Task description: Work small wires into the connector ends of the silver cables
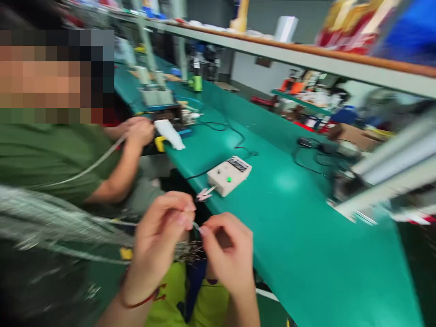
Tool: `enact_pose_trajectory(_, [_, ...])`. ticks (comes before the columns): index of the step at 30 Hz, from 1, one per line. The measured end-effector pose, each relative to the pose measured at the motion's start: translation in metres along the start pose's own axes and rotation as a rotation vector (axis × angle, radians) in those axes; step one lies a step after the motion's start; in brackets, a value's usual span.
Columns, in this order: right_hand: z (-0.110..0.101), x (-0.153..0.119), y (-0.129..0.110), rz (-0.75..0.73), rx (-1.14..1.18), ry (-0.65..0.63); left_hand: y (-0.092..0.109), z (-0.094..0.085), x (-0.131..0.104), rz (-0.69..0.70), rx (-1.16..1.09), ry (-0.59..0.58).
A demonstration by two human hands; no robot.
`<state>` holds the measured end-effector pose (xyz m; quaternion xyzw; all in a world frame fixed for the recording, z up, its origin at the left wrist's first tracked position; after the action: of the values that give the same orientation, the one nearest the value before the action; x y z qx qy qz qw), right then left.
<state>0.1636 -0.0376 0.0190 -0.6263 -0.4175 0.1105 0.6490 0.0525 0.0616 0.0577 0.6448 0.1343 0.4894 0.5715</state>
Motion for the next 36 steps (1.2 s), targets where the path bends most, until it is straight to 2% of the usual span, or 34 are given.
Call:
enact_pose_trajectory(1, [0.003, 0.007, 0.001, -0.049, 0.05, 0.02, -0.004, -0.013, -0.006, -0.028, -0.008, 0.059])
enact_pose_trajectory(3, [0.011, 0.018, -0.003, -0.14, 0.145, -0.005, -0.015, -0.022, -0.013, -0.093, -0.08, 0.136])
enact_pose_trajectory(7, [0.029, 0.02, -0.012, -0.226, 0.239, -0.141, -0.032, -0.015, -0.02, -0.207, -0.158, 0.18])
enact_pose_trajectory(10, [0.029, 0.018, -0.008, -0.23, 0.276, -0.084, -0.032, -0.014, -0.025, -0.219, -0.133, 0.187])
enact_pose_trajectory(14, [0.019, 0.012, 0.0, -0.329, 0.309, 0.012, -0.026, -0.01, -0.024, -0.21, -0.083, 0.116])
enact_pose_trajectory(17, [0.014, 0.007, 0.007, -0.372, 0.342, 0.015, -0.027, -0.002, -0.024, -0.236, -0.05, 0.046])
enact_pose_trajectory(20, [0.013, 0.004, 0.019, -0.305, 0.449, 0.044, -0.035, 0.007, -0.028, -0.29, -0.073, -0.031])
enact_pose_trajectory(23, [0.012, 0.003, 0.033, -0.181, 0.616, 0.145, -0.041, 0.016, -0.033, -0.322, -0.089, -0.102])
enact_pose_trajectory(26, [0.012, 0.003, 0.034, -0.122, 0.748, 0.196, -0.041, 0.022, -0.037, -0.347, -0.017, -0.15])
enact_pose_trajectory(29, [0.001, 0.006, 0.028, -0.143, 0.835, 0.211, -0.036, 0.032, -0.044, -0.387, 0.038, -0.235])
enact_pose_trajectory(32, [-0.023, 0.01, 0.029, -0.155, 0.903, 0.284, -0.03, 0.038, -0.049, -0.426, 0.007, -0.279])
enact_pose_trajectory(34, [-0.039, 0.011, 0.035, -0.146, 0.931, 0.356, -0.029, 0.034, -0.048, -0.438, -0.039, -0.233])
enact_pose_trajectory(36, [-0.046, 0.011, 0.037, -0.139, 0.909, 0.355, -0.03, 0.026, -0.045, -0.439, -0.074, -0.158])
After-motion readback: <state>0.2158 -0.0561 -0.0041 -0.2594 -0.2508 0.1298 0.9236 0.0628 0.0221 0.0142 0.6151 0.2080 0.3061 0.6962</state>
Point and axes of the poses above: each hand's wrist, its own x-axis towards the middle knuckle, its own z-axis out of the palm, y = z × x, the point moved 9 cm from there along x, towards the middle knuckle
